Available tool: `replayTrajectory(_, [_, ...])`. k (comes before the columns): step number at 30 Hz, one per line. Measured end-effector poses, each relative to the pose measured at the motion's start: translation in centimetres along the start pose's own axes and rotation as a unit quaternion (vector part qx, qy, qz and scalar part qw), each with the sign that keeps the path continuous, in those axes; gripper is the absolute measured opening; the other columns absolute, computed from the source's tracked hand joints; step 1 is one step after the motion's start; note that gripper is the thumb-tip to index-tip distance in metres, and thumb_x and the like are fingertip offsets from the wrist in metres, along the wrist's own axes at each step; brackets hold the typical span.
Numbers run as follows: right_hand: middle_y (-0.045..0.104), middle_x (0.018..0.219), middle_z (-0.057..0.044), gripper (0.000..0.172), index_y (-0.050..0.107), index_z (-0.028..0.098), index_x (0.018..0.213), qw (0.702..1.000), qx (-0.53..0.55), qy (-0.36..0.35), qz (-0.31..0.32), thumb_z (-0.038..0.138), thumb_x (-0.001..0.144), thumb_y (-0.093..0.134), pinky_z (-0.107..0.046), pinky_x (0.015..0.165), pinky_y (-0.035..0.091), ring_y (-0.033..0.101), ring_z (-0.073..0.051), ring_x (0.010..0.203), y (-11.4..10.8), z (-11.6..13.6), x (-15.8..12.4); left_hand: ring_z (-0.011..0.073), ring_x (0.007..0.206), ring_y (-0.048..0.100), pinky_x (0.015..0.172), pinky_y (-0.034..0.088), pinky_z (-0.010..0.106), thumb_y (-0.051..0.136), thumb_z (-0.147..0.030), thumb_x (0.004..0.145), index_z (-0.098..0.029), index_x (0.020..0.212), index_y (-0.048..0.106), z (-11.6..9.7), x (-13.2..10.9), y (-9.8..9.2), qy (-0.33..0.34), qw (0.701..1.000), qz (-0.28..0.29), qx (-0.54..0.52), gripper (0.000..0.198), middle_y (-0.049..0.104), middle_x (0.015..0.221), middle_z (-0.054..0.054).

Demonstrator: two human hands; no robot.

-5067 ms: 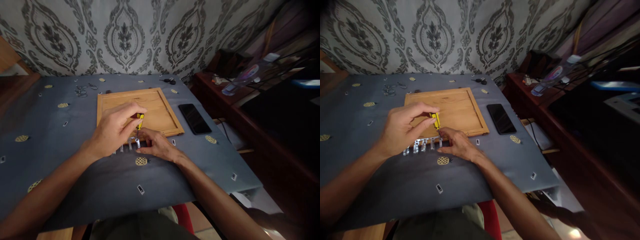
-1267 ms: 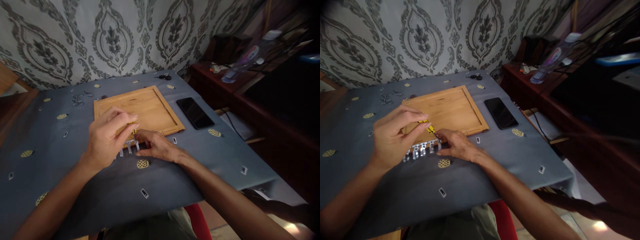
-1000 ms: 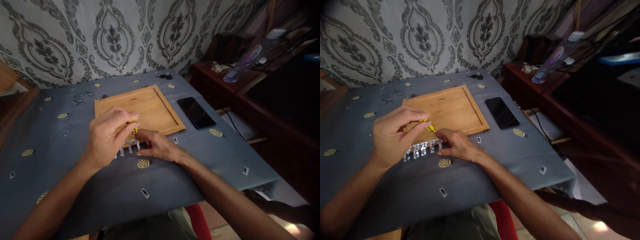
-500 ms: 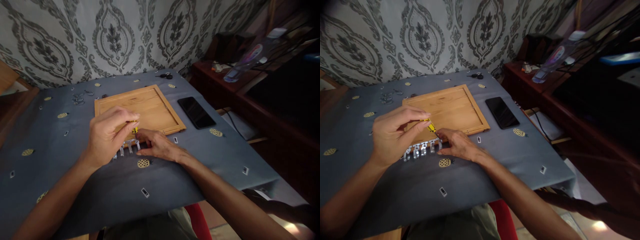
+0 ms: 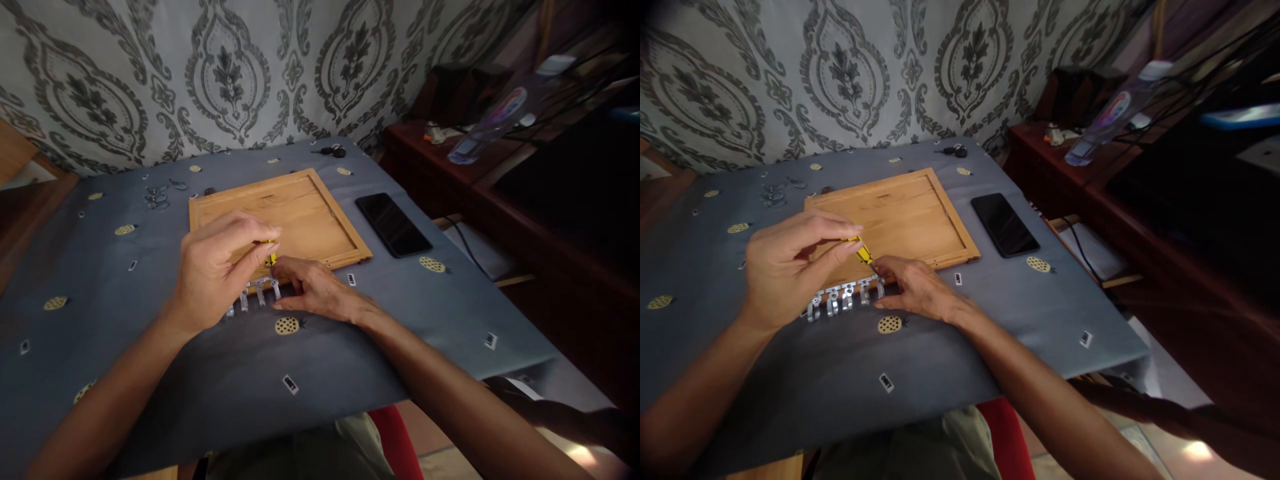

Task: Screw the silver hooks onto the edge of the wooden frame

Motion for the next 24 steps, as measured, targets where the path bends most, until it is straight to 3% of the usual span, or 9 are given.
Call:
replayTrajectory(7, [0.066, 0.089, -0.002, 0.039, 0.062, 0.019, 0.111, 1.000, -0.002, 0.002, 0.002, 0.030, 0.077, 0.077, -0.030, 0.066, 0.043, 0.058, -0.015, 0.073, 0.0, 0.1, 0.0, 0.0139, 0.084, 0.069, 0.073, 0.058, 0.029, 0.066, -0.010, 0.089, -0.021, 0.093, 0.069, -0.2, 0.0, 0.2, 0.001, 1.000, -0.001, -0.009, 0.013, 0.073, 0.089, 0.001])
replayTrajectory(15, [0.069, 0.104, -0.003, 0.046, 0.061, 0.022, 0.118, 1.000, 0.023, -0.013, -0.002, 0.029, 0.077, 0.078, -0.030, 0.069, 0.045, 0.060, -0.015, 0.079, -0.1, 0.3, -0.1, 0.0152, 0.089, 0.068, 0.079, 0.059, 0.036, 0.067, -0.015, 0.090, -0.029, 0.098, 0.067, -1.0, 0.3, -2.8, -0.027, 0.997, -0.064, 0.021, 0.017, 0.072, 0.094, -0.002])
replayTrajectory(24, [0.069, 0.118, -0.007, 0.057, 0.059, 0.020, 0.128, 0.999, 0.037, -0.008, -0.001, 0.030, 0.075, 0.079, -0.031, 0.072, 0.048, 0.062, -0.016, 0.084, 0.2, -0.4, 0.0, 0.0136, 0.084, 0.067, 0.075, 0.057, 0.032, 0.067, -0.013, 0.089, -0.023, 0.096, 0.067, -0.3, 0.1, -1.5, 0.001, 0.999, -0.022, 0.029, 0.012, 0.071, 0.089, 0.000])
Point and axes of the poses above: each hand's wrist, its own x-axis towards the middle knuckle, its own y-axis out of the palm, z = x × y, the point moved 7 cm from there along x, towards the middle knuckle
